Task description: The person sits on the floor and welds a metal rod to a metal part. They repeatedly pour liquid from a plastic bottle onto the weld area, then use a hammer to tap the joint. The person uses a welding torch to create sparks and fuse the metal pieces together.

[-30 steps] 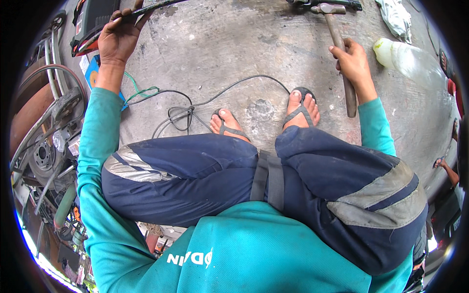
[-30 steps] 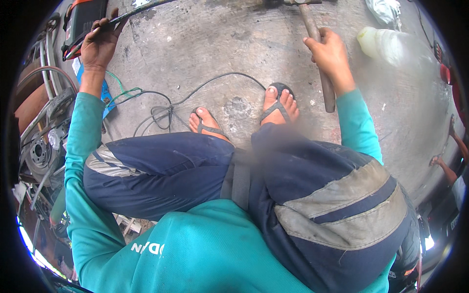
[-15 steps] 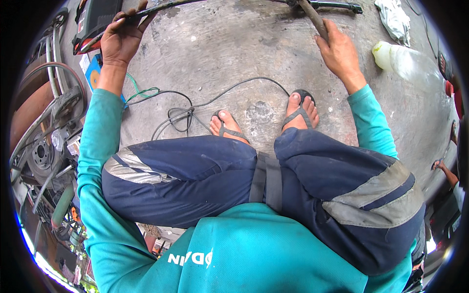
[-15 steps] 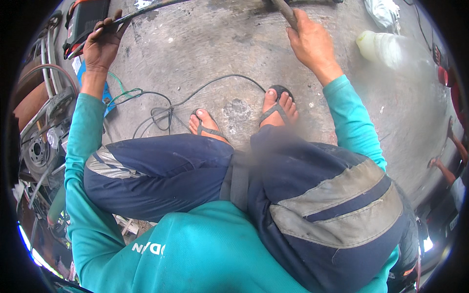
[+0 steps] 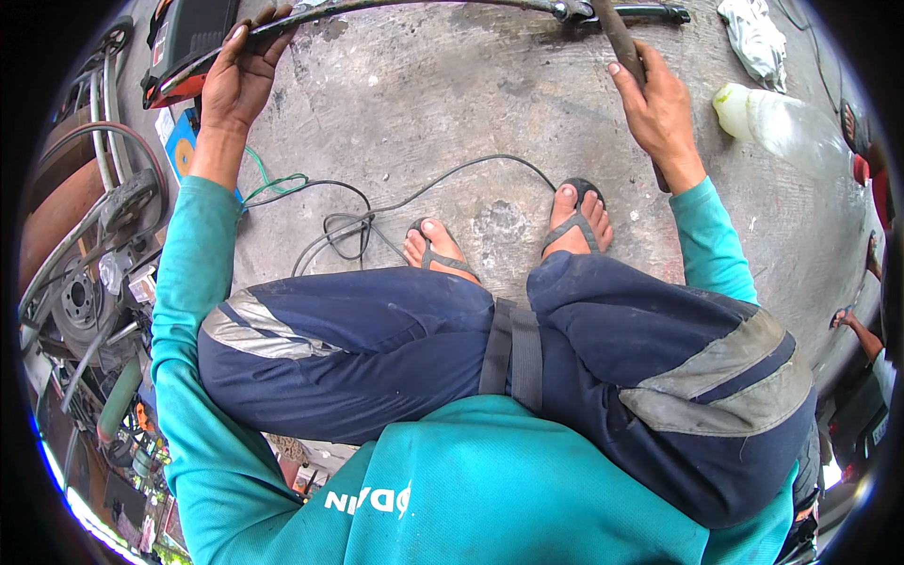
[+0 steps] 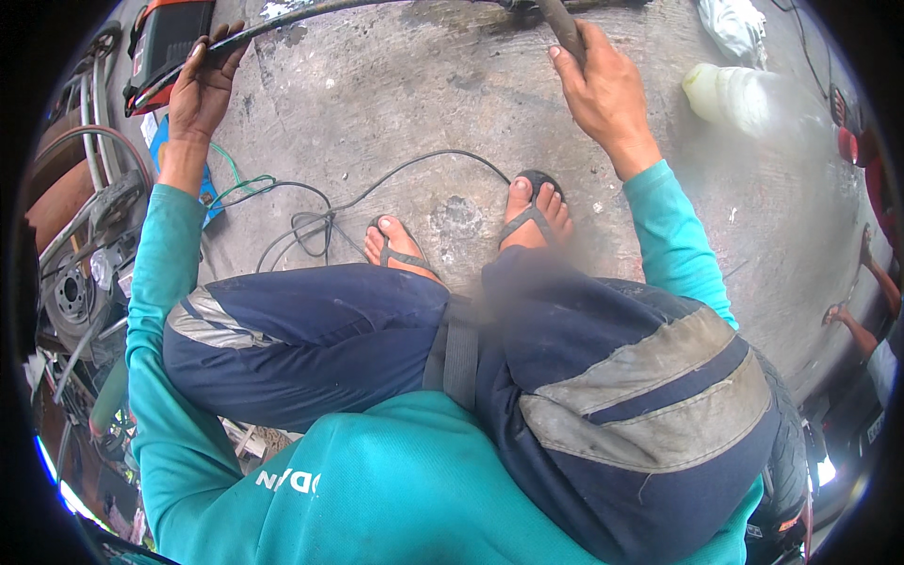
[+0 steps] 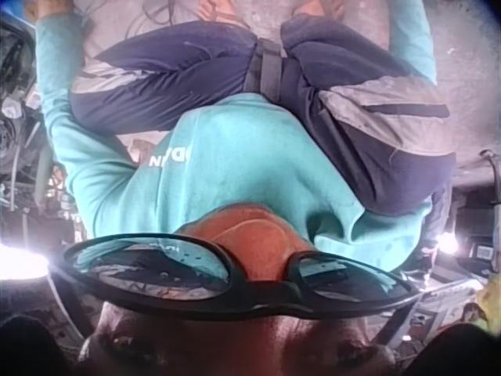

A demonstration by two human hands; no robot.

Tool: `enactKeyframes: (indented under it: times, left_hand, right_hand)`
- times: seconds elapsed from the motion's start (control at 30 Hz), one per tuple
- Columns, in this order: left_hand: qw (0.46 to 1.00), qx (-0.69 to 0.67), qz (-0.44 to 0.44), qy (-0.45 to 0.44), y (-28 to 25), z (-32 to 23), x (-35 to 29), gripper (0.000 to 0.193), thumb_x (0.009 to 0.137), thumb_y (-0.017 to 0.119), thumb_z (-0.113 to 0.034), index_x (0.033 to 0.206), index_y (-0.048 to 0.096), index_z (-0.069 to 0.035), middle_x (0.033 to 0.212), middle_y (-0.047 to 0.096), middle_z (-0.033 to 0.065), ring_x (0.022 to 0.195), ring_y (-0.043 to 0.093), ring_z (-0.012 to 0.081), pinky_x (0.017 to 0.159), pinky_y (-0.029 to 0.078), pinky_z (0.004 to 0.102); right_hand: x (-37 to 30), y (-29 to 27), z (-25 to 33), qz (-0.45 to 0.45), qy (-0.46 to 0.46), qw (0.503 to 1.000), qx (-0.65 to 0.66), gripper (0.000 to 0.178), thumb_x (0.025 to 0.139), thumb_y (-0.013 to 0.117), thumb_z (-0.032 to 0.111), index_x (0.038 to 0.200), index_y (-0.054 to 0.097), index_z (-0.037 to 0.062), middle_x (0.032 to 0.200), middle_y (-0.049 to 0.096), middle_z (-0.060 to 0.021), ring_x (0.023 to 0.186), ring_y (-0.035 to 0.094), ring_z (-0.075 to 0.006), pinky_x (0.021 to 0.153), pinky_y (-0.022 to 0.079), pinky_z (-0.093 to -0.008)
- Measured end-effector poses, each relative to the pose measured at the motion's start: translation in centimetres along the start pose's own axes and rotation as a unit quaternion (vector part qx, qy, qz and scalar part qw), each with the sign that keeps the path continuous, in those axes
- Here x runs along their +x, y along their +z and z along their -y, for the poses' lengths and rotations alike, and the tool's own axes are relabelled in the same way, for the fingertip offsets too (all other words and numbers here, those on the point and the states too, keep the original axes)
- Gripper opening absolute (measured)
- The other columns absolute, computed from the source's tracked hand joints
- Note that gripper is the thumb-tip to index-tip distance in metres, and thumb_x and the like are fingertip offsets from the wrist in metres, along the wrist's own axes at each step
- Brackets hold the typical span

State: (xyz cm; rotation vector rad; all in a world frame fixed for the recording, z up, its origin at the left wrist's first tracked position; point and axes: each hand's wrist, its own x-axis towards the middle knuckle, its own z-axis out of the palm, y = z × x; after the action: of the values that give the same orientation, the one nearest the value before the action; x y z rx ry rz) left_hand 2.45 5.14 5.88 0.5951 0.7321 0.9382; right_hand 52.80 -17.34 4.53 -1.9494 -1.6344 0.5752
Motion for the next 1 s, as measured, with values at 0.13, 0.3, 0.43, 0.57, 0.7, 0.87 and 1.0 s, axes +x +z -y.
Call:
enactKeyframes:
  times: [0.13, 0.3, 0.43, 0.57, 0.7, 0.87, 1.0]
  left_hand:
    - [0.992, 0.058, -0.102, 0.037, 2.0, 0.8, 0.5, 0.025, 0.109, 0.051, -0.020, 0.115, 0.064, 0.001, 0.135, 0.063, 0.0264, 0.136, 0.054, 0.0421, 0.119, 0.046, 0.0541]
    - [0.965, 0.107, -0.229, 0.072, 4.8, 2.4, -0.2, 0.034, 0.108, 0.057, -0.028, 0.119, 0.055, 0.004, 0.127, 0.066, 0.0274, 0.124, 0.064, 0.0408, 0.109, 0.055, 0.0554]
    - [0.979, 0.064, -0.187, 0.051, 3.9, 1.6, -0.5, 0.021, 0.107, 0.053, -0.013, 0.118, 0.056, 0.006, 0.130, 0.064, 0.0293, 0.128, 0.062, 0.0419, 0.115, 0.049, 0.0554]
    - [0.972, 0.082, -0.210, 0.062, 5.4, 1.8, -0.6, 0.019, 0.107, 0.050, -0.008, 0.116, 0.061, 0.004, 0.135, 0.062, 0.0309, 0.134, 0.056, 0.0416, 0.121, 0.044, 0.0536]
    - [0.973, 0.083, -0.204, 0.067, 5.8, 1.6, -0.4, 0.019, 0.107, 0.051, -0.008, 0.115, 0.062, 0.005, 0.135, 0.062, 0.0302, 0.134, 0.057, 0.0400, 0.120, 0.045, 0.0522]
    - [0.979, 0.108, -0.152, 0.087, 4.5, 0.8, -0.4, 0.016, 0.106, 0.057, -0.009, 0.115, 0.061, 0.004, 0.123, 0.069, 0.0235, 0.121, 0.067, 0.0369, 0.111, 0.054, 0.0538]
    - [0.966, 0.112, -0.202, 0.119, 5.5, 0.6, 0.4, 0.022, 0.104, 0.064, -0.013, 0.114, 0.061, 0.006, 0.122, 0.070, 0.0251, 0.120, 0.067, 0.0351, 0.110, 0.056, 0.0505]
  right_hand:
    - [-0.1, -0.5, 0.5, -0.022, -0.001, 0.999, 0.024, 0.039, 0.098, 0.067, 0.032, 0.127, 0.062, 0.0060, 0.092, 0.074, -0.0208, 0.085, 0.072, -0.0414, 0.074, 0.055, -0.0479]
    - [0.3, -0.7, 0.6, -0.010, -0.005, 1.000, 0.009, 0.038, 0.097, 0.067, 0.028, 0.127, 0.062, 0.0046, 0.090, 0.073, -0.0219, 0.086, 0.072, -0.0420, 0.075, 0.055, -0.0479]
    - [1.0, -0.1, 0.6, -0.015, -0.037, 0.999, -0.008, 0.038, 0.096, 0.066, 0.026, 0.127, 0.062, 0.0036, 0.092, 0.073, -0.0232, 0.087, 0.072, -0.0436, 0.077, 0.056, -0.0490]
    - [1.4, 0.8, 0.6, -0.005, -0.044, 0.999, -0.024, 0.040, 0.097, 0.064, 0.027, 0.129, 0.060, 0.0032, 0.096, 0.073, -0.0249, 0.091, 0.070, -0.0458, 0.080, 0.054, -0.0527]
    - [2.1, 1.8, -0.7, 0.039, -0.026, 0.996, -0.074, 0.039, 0.099, 0.062, 0.030, 0.128, 0.058, 0.0034, 0.099, 0.072, -0.0261, 0.093, 0.068, -0.0475, 0.081, 0.053, -0.0562]
    - [1.7, 1.4, 0.4, -0.017, -0.061, 0.998, 0.000, 0.040, 0.098, 0.064, 0.028, 0.129, 0.058, 0.0034, 0.099, 0.072, -0.0261, 0.093, 0.068, -0.0477, 0.080, 0.053, -0.0551]
    - [1.8, 2.0, -0.7, 0.011, -0.036, 0.999, -0.028, 0.040, 0.098, 0.065, 0.028, 0.129, 0.059, 0.0028, 0.097, 0.072, -0.0256, 0.093, 0.069, -0.0468, 0.080, 0.053, -0.0538]
